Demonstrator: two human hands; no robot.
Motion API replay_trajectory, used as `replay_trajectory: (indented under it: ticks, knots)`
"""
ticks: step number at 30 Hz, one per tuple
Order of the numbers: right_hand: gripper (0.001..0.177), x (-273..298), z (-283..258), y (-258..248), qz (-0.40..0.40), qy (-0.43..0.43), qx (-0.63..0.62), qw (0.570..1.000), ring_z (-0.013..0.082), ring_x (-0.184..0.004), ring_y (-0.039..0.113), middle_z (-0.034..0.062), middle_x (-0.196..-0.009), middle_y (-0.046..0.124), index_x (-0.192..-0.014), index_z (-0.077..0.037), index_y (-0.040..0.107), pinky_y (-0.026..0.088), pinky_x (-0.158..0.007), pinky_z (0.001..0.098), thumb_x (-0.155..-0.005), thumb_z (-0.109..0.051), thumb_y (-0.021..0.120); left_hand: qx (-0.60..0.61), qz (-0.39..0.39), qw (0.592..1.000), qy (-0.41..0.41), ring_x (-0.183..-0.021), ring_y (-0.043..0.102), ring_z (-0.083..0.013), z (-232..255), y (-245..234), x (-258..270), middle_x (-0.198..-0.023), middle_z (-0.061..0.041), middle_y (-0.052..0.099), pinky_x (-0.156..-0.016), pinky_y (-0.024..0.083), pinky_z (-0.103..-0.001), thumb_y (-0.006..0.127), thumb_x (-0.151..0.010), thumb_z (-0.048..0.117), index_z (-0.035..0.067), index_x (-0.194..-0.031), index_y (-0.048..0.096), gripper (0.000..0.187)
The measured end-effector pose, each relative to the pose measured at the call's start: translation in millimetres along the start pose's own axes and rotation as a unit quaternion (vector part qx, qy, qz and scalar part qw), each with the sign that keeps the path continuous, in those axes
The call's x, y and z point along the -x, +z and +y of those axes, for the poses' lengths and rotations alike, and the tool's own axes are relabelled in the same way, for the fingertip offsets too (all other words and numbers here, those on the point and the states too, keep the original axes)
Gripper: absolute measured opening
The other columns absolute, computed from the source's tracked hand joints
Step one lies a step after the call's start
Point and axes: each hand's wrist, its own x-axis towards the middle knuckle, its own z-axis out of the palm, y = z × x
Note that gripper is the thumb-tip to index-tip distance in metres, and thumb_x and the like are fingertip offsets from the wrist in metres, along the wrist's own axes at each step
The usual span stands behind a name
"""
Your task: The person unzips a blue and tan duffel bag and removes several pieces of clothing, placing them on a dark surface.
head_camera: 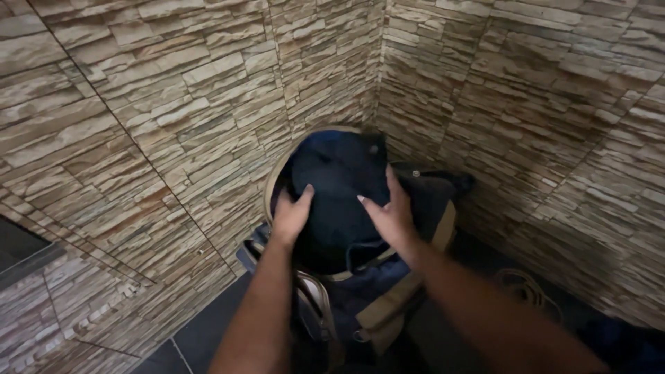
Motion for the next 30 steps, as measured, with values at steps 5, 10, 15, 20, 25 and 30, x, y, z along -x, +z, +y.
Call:
replay_trajectory:
  ticks: [5, 10, 15, 20, 25, 30]
  knots:
    - [0.089, 18, 12, -11, -0.068, -0.098, 0.15, 0.981, 0.037, -0.129, 0.061, 0.0224, -0.142, 0.059, -0.156, -0.003, 0.035, 0.049, -0.104, 0.0393, -0.081, -0.012, 0.08, 0.165, -0.04, 0.985, -0.037, -0.129, 0.059, -0.0292, -55, 3, -15, -0.142, -0.018, 0.064, -0.112, 0.041, -0.038, 0.058, -0.088, 0.046, -0.001, -0.143, 0.056, 0.072]
    - [0.094, 31, -13, -4, -0.297, -0.152, 0.344, 0.878, 0.0404, -0.116, 0.061, 0.0173, -0.132, 0.063, -0.16, -0.013, 0.033, 0.046, -0.102, 0.0463, -0.079, -0.018, 0.08, 0.175, -0.089, 0.971, -0.133, -0.132, 0.052, -0.0208, -36, -3, 16, -0.147, -0.006, 0.055, -0.112, 0.037, -0.034, 0.045, -0.096, 0.072, 0.007, -0.148, 0.051, 0.083]
    - [0.085, 32, -12, -2, -0.369, -0.259, 0.347, 0.823, 0.0367, -0.126, 0.055, 0.0163, -0.138, 0.057, -0.153, -0.015, 0.04, 0.037, -0.105, 0.0519, -0.077, -0.019, 0.079, 0.144, -0.196, 0.925, -0.291, -0.106, 0.067, -0.0281, -30, -15, 19, -0.123, -0.012, 0.072, -0.087, 0.056, -0.047, 0.063, -0.076, 0.069, 0.008, -0.138, 0.066, 0.087]
    - [0.085, 33, -14, -5, -0.464, -0.225, 0.38, 0.768, 0.0397, -0.128, 0.051, 0.0189, -0.139, 0.053, -0.154, -0.008, 0.034, 0.035, -0.111, 0.053, -0.08, -0.019, 0.076, 0.066, -0.203, 0.947, -0.24, -0.098, 0.072, -0.03, -43, 1, -7, -0.115, -0.015, 0.075, -0.085, 0.06, -0.049, 0.083, -0.072, 0.06, -0.003, -0.127, 0.069, 0.084]
    - [0.09, 34, 10, -10, -0.484, -0.198, 0.404, 0.75, 0.0416, -0.137, 0.045, 0.0248, -0.143, 0.049, -0.152, 0.002, 0.026, 0.029, -0.116, 0.0571, -0.082, -0.023, 0.077, 0.063, -0.239, 0.9, -0.36, -0.092, 0.073, -0.029, 32, 9, 29, -0.106, -0.015, 0.077, -0.081, 0.059, -0.045, 0.074, -0.078, 0.07, 0.008, -0.113, 0.068, 0.072]
    - [0.089, 30, 35, -10, -0.407, -0.188, 0.119, 0.886, 0.0359, -0.137, 0.053, 0.025, -0.149, 0.052, -0.155, -0.002, 0.036, 0.041, -0.113, 0.0425, -0.082, -0.026, 0.08, 0.187, -0.31, 0.878, -0.314, -0.085, 0.068, -0.0351, -91, 46, -22, -0.099, -0.016, 0.073, -0.079, 0.058, -0.053, 0.078, -0.085, 0.031, 0.0, -0.108, 0.071, 0.039]
